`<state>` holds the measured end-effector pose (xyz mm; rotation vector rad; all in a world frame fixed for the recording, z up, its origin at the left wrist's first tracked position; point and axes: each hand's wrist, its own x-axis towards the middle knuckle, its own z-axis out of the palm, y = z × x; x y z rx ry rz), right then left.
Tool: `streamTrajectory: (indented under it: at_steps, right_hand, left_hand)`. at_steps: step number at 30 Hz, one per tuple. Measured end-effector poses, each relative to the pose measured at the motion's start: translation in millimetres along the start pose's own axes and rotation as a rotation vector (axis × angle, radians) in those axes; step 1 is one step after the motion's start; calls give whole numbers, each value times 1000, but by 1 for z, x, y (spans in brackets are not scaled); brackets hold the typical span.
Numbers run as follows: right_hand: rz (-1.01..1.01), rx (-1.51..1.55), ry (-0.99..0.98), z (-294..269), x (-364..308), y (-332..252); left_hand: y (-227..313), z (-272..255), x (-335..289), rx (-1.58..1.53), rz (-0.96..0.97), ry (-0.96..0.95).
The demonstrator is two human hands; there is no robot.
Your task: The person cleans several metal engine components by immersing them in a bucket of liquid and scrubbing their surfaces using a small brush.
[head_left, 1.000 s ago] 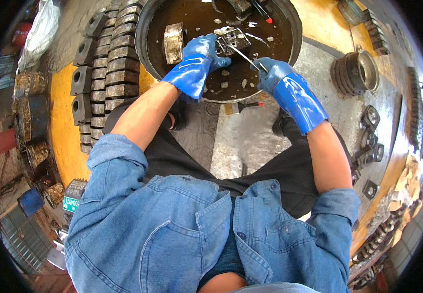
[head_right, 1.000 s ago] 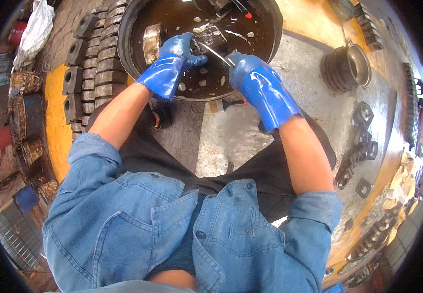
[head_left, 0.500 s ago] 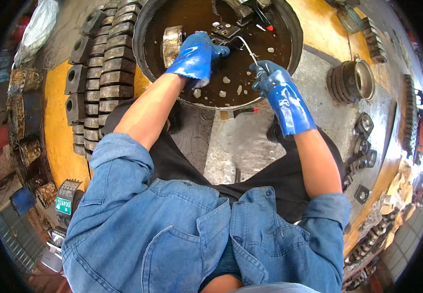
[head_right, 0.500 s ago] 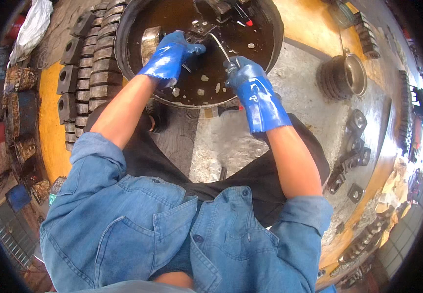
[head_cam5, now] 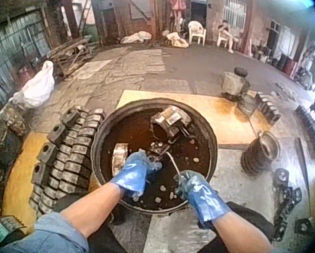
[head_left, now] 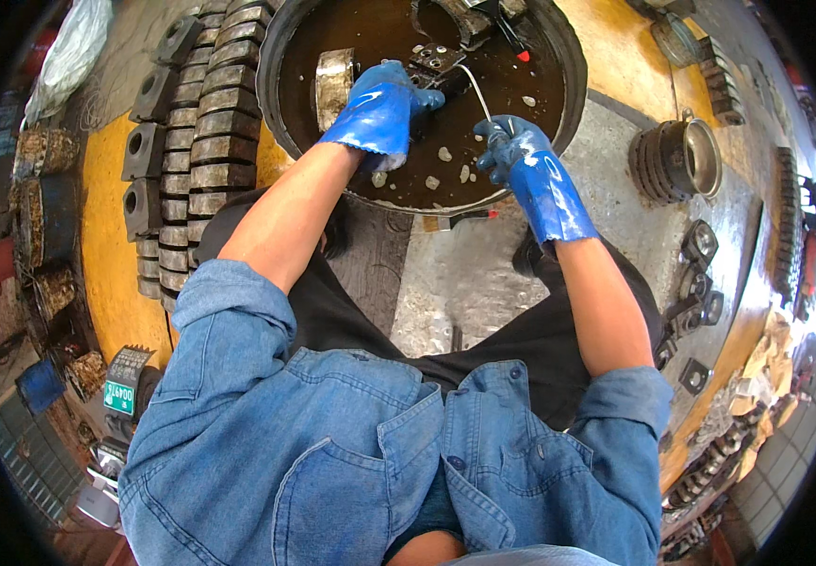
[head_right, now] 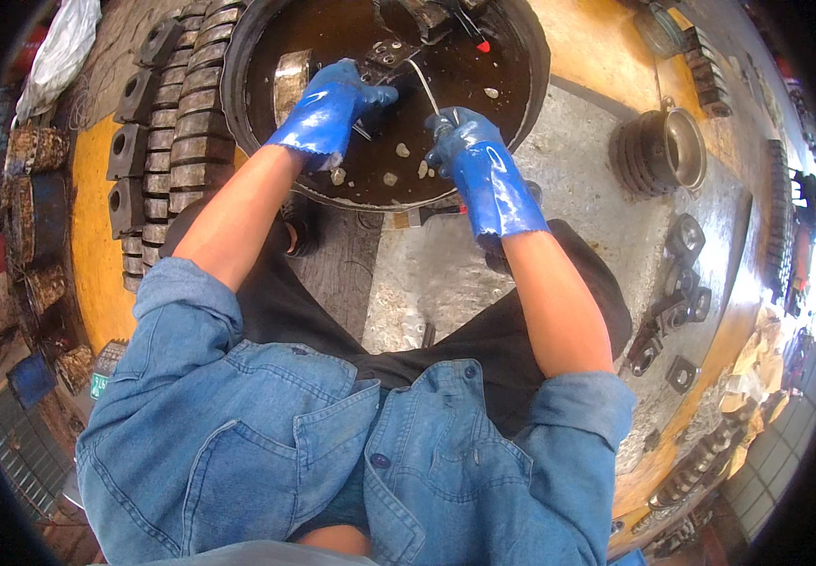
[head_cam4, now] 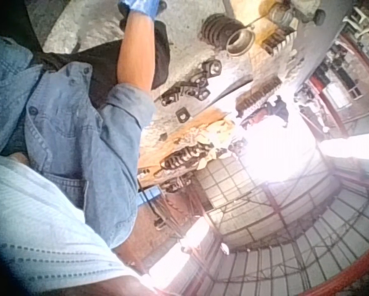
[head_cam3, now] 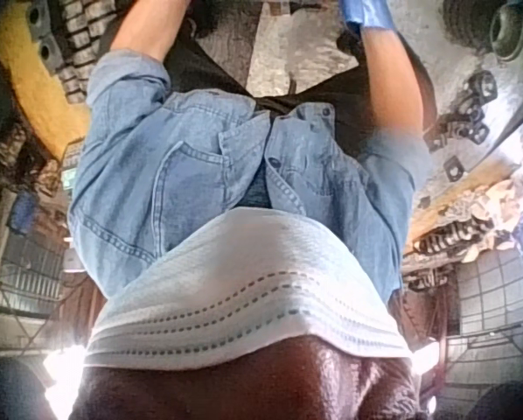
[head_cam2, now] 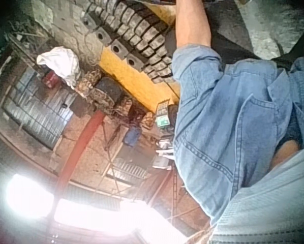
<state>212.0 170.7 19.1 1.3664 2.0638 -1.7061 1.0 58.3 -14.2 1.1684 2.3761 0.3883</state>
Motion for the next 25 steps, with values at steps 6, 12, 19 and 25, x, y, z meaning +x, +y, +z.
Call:
streamTrajectory:
  at_steps: [6, 12, 19, 25]
  right_hand:
    - [-22, -39, -24, 2, -16, -7]
    - [-151, -384, 135, 9, -1, 12]
    - [-122, -784, 205, 6, -23, -13]
    - [-20, -859, 128, 7, -18, -30]
  left_hand:
    - [2, 6, 7, -110, -165, 56]
    - [8, 1, 12, -74, -212, 12]
    - [11, 6, 7, -22, -162, 63]
    - [2, 13, 13, 72, -181, 34]
